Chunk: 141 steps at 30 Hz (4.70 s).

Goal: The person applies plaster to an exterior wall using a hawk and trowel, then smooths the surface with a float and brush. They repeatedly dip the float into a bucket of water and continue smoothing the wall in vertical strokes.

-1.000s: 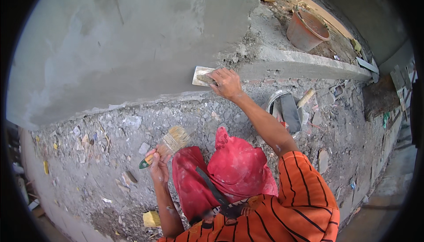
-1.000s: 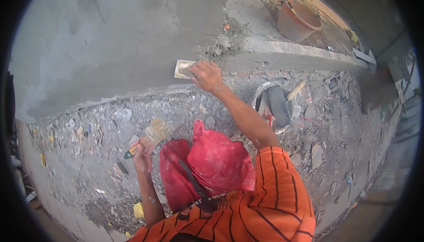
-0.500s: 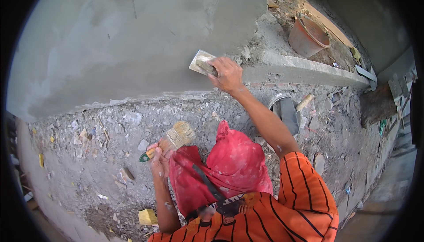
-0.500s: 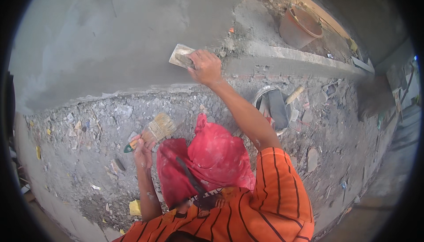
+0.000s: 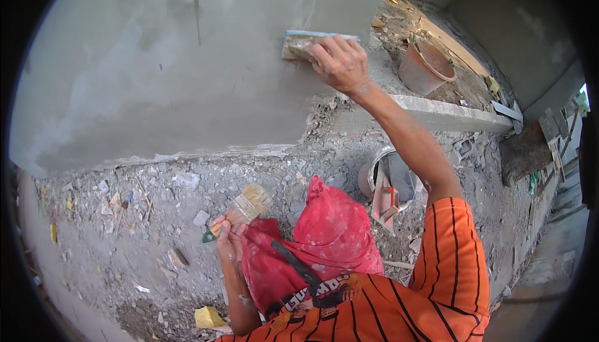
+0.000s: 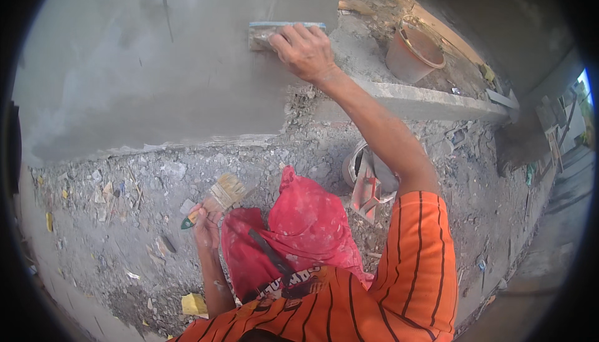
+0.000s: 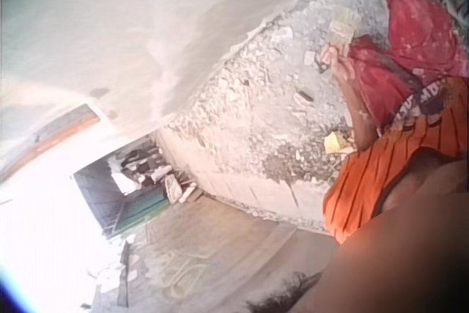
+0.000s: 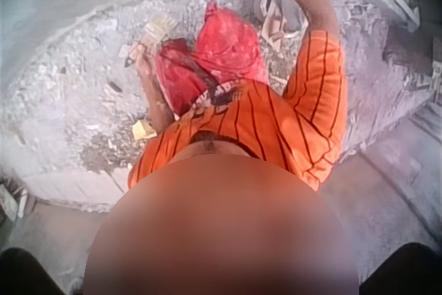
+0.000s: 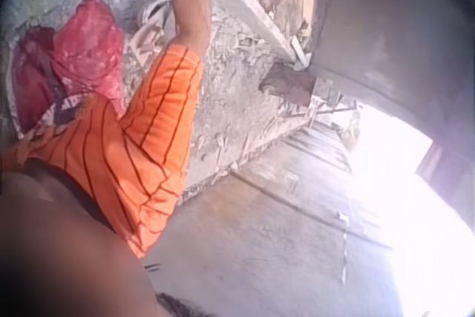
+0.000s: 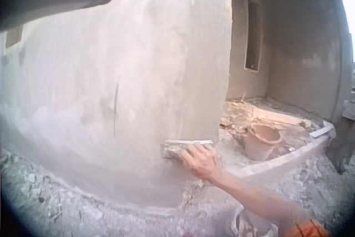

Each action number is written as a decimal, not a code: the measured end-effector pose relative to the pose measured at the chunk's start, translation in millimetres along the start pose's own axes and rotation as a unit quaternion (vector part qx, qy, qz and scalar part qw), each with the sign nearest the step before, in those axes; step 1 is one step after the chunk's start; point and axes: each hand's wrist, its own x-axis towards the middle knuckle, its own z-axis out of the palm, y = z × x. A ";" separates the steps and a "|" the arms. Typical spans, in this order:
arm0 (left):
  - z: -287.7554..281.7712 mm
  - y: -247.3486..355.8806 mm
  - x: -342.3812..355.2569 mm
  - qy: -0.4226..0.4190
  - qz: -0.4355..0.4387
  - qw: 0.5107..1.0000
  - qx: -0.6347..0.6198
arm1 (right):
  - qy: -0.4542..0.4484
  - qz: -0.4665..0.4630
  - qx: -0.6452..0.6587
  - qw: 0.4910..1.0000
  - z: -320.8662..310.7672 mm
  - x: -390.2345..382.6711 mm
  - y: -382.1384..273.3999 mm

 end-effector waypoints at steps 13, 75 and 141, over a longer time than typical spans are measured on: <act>8.4 -8.8 -2.9 0.027 -0.002 0.999 -0.019 | 0.014 0.131 0.026 0.991 -32.9 63.0 35.5; 116.9 30.7 35.5 -0.118 0.066 0.989 -0.056 | 0.176 0.056 -0.201 0.962 -257.1 337.7 171.2; 221.4 85.6 79.7 -0.285 0.118 0.950 0.037 | 0.131 -0.004 -0.080 0.988 -151.5 142.0 110.3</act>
